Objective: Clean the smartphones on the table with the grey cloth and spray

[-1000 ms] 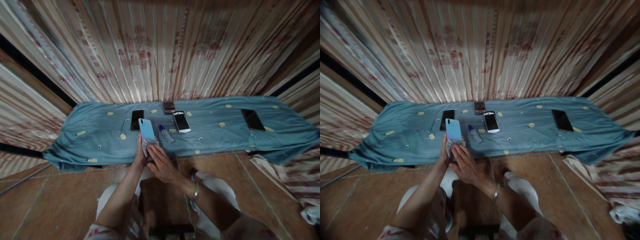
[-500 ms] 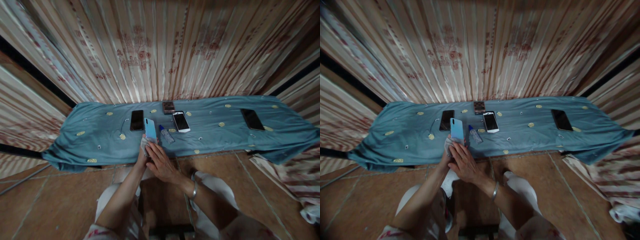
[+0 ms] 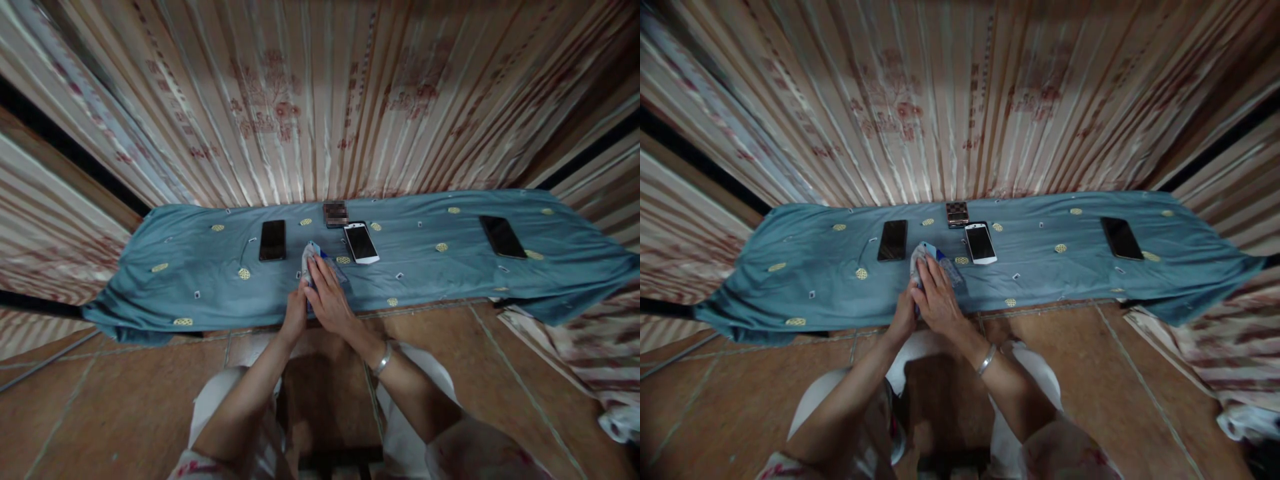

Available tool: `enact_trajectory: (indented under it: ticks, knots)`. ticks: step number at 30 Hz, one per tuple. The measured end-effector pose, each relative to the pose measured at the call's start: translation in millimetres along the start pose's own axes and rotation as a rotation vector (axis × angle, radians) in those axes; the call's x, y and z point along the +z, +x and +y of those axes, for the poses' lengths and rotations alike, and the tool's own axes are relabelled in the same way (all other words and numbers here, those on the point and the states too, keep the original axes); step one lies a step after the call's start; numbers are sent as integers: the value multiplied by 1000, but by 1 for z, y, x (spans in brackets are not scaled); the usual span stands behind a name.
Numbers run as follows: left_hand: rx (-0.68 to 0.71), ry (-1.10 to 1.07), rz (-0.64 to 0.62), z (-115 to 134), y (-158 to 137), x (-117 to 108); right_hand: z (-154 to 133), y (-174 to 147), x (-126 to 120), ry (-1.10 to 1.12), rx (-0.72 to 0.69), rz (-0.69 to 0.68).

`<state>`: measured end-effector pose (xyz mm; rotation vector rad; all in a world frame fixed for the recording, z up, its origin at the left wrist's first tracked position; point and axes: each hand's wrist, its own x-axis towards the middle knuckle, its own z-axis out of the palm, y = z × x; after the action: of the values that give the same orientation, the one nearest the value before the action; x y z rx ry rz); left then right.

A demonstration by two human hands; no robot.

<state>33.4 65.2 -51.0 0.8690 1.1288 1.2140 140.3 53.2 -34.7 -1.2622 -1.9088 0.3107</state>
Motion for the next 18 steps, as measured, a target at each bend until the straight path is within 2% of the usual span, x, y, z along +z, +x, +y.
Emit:
enact_trajectory:
  ticks: [3,5,10,14,18]
  knots:
    - [-10,129,-36,8,-6,4,2,8,-3,-19,73,23]
    - [-28,115,-29,11,-7,6,3,13,-6,-17,92,46]
    - [-90,90,-30,14,-10,8,7,18,-18,21,72,37]
    - [-126,146,-67,15,-14,9,15,12,-26,50,50,0]
    - [-160,150,-46,16,-19,18,23,7,-32,94,46,-19]
